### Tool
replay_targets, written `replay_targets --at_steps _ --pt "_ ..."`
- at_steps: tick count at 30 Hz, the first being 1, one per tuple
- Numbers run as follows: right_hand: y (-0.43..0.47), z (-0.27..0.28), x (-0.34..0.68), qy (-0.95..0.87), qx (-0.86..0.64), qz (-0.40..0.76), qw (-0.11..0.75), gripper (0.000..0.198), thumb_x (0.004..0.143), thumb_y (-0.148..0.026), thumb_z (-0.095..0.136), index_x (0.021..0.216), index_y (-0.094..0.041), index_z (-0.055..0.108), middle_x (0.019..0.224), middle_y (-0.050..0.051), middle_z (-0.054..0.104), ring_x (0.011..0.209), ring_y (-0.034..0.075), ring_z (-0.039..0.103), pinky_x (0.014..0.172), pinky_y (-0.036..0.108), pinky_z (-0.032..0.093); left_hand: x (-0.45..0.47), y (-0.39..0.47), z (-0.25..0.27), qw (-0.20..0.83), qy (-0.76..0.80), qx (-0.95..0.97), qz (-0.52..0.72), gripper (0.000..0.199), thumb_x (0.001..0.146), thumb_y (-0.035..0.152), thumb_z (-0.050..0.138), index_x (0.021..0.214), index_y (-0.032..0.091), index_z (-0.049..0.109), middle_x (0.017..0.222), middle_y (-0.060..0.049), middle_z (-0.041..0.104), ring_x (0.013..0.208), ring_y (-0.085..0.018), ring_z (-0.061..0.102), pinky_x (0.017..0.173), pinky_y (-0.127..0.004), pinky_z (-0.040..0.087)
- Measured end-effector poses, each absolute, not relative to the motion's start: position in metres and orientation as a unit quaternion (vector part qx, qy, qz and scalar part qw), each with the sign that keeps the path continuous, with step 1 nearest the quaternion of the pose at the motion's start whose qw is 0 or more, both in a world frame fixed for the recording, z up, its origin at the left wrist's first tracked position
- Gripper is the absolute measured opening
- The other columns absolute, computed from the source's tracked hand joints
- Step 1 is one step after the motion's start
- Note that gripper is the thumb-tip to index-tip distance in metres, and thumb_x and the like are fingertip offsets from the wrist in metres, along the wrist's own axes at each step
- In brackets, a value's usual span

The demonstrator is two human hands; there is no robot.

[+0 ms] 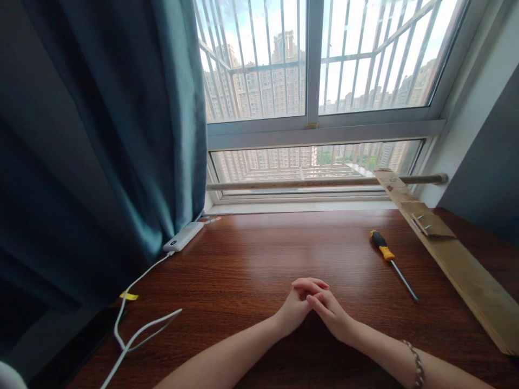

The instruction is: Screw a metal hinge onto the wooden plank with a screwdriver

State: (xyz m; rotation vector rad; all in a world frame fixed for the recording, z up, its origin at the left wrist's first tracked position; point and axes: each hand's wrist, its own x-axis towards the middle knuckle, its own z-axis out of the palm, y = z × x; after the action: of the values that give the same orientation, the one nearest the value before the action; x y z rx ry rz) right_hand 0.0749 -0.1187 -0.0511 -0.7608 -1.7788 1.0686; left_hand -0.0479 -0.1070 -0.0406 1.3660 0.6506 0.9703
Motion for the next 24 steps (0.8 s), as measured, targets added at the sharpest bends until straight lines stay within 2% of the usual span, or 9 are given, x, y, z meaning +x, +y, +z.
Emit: replay_targets --at_steps 24 --pt "-0.1195 -0.0492 0.075 -0.724 -0.319 0.419 0.446 0.033 0.089 -0.037 0.039 0.112 -0.022 0.059 0.113 0.007 0.06 0.11 0.019 0.05 0.099 0.035 0.037 -0.0481 -0.1082 -0.0393 0.62 0.28 0.596 0.427 0.022 0.073 0.027 0.063 0.091 0.016 0.065 0.094 -0.006 0.062 0.091 -0.02 0.056 0.085 -0.034 0.042"
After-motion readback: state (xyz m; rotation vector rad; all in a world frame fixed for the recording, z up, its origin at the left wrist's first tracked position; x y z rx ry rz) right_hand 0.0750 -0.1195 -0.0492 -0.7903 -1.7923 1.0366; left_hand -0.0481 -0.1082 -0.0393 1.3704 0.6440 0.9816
